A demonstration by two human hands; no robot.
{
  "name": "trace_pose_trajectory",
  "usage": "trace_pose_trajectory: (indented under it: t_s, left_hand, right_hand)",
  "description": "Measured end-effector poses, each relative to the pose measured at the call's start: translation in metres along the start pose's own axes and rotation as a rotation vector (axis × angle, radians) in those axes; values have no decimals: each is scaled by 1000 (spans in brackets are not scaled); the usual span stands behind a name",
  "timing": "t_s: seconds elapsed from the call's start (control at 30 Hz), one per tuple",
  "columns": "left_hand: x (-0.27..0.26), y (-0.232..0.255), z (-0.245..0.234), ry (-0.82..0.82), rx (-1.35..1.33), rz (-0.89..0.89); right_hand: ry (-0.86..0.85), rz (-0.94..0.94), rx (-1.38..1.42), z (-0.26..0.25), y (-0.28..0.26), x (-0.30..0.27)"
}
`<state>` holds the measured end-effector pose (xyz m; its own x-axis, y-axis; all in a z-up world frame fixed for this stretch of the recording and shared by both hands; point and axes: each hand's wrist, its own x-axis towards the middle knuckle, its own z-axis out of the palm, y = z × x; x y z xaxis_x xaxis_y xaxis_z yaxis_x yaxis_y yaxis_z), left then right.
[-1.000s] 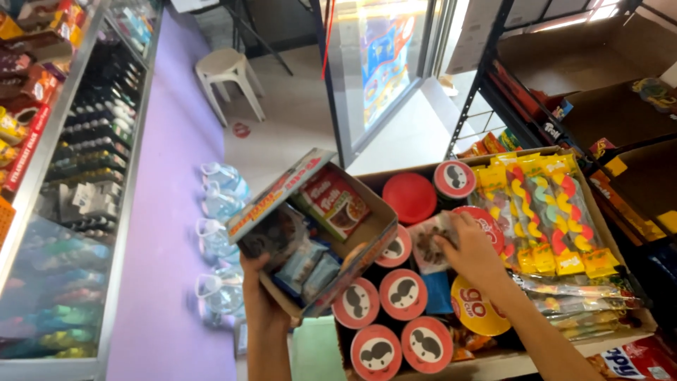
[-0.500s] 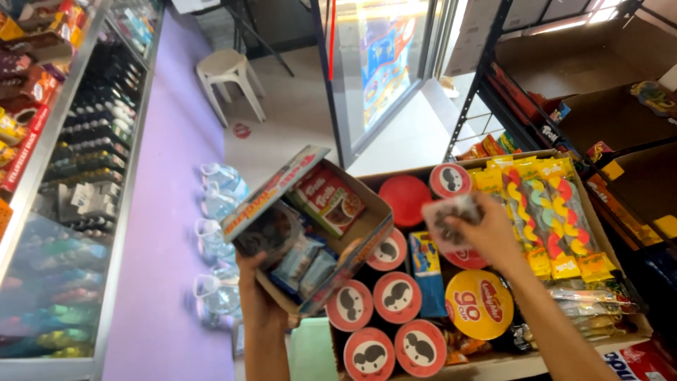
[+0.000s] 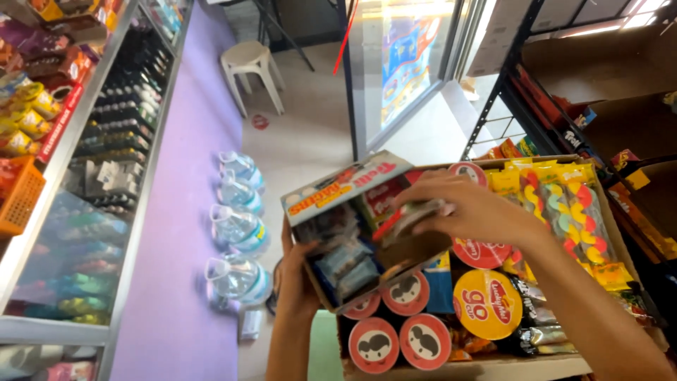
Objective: Restocking various snacks and candy items onto store shelves from a bulk container.
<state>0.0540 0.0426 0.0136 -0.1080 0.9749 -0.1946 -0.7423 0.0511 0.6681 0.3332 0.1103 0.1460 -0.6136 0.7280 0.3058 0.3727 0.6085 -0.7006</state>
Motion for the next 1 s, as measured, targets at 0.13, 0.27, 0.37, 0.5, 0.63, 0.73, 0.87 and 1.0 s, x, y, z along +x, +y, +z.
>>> trace_pose_trajectory:
  t_s: [0.13, 0.27, 0.37, 0.5, 0.63, 0.73, 0.87, 1.0]
  left_hand:
    - [4, -9, 2, -54, -16, 15]
    - [2, -7, 9, -65, 19, -27]
    - [2, -4, 17, -88, 22, -49]
    - [8, -7, 35, -120, -25, -118]
    - [25, -18, 75, -236, 4, -195]
    - [45, -39, 108, -289, 125, -331]
    - [56, -84, 142, -340, 331, -438]
    - [35, -112, 175, -409, 230, -585]
  right_hand:
    - [-415, -150, -341, 20, 3, 20]
    - [-369, 11, -911, 30, 8, 19]
    - [-79, -41, -848, 16, 4, 8]
    - [193, 6, -569, 0, 12, -35]
    - [294, 183, -419, -11, 11, -78]
    - [386, 240, -255, -18, 11, -107]
    - [428, 407, -377, -27, -1, -140]
    - [-30, 404, -236, -34, -5, -144]
